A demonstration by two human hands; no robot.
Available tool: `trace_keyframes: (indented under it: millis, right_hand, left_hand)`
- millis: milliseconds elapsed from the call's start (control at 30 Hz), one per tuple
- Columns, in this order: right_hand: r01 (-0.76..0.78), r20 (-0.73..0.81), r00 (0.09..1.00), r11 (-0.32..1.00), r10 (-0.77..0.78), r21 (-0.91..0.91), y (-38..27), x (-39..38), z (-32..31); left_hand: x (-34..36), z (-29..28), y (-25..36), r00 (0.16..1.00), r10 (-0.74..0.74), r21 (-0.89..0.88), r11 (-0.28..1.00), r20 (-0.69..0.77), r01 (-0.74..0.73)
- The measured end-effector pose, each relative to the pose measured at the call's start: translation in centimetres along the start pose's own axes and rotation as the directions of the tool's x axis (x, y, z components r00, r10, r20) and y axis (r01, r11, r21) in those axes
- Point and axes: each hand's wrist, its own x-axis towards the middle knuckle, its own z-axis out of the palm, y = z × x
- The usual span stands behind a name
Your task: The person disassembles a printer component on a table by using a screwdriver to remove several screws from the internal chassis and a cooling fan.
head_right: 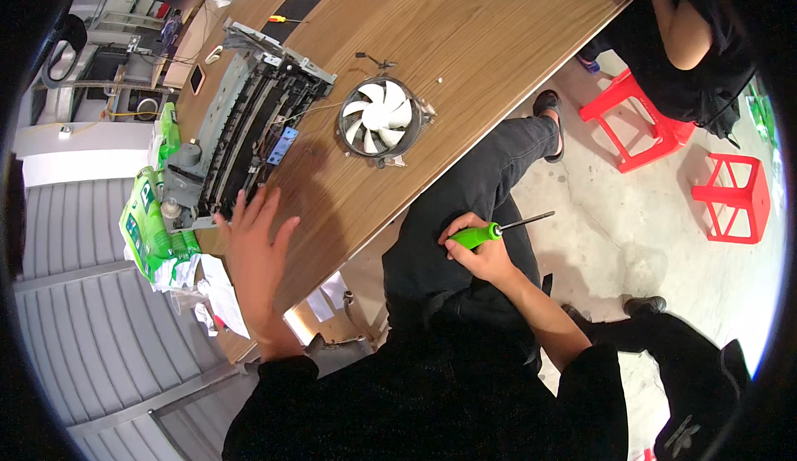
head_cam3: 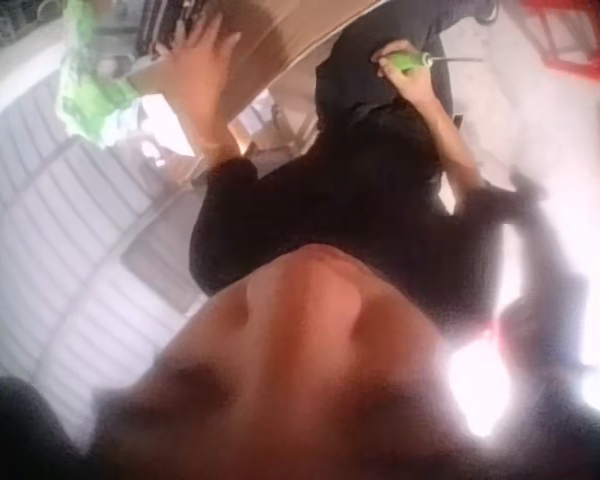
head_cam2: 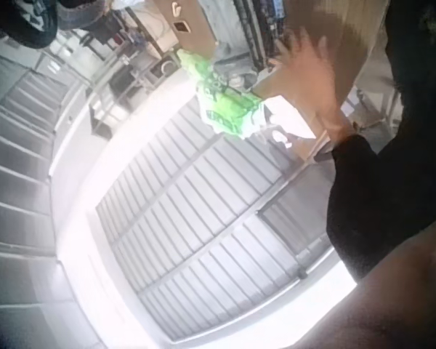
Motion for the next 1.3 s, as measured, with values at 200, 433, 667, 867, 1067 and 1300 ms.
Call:
trace_keyframes:
  millis: [200, 433, 667, 867, 1067, 1300]
  right_hand:
    - [0.015, -0.026, 1.000, 1.000, -0.015, 0.006, 0.2, -0.3, 0.4]
    - [-0.011, -0.007, 1.000, 1.000, 0.011, -0.012, -0.2, 0.0, 0.4]
    - [0.096, -0.201, 0.957, 0.882, -0.210, -0.462, -1.0, -1.3, 1.8]
    - [-0.015, -0.178, 0.961, 0.600, -0.213, -0.800, -5.9, -1.8, 0.8]
    - [0.066, -0.242, 0.868, 0.583, -0.434, -0.810, -11.5, -2.8, -0.3]
    - [0.172, -0.382, 0.652, 0.619, -0.655, -0.766, -13.9, -4.0, -0.4]
  left_hand:
    - [2.9, -1.1, 3.4, 0.864, 0.219, -0.325, 0.862, -0.453, -0.389]
    - [9.2, 6.4, 3.1, 0.859, 0.379, -0.428, 0.751, -0.344, -0.503]
    - [8.6, 6.0, 4.4, 0.913, 0.268, -0.551, 0.732, -0.308, -0.401]
    - [7.3, 5.0, 5.1, 0.969, 0.082, -0.857, 0.454, -0.234, -0.245]
    - [5.7, 6.2, 6.4, 0.958, 0.259, -0.930, -0.368, -0.122, -0.018]
    - [5.8, 7.6, 7.2, 0.913, 0.371, -0.972, -0.214, -0.169, -0.093]
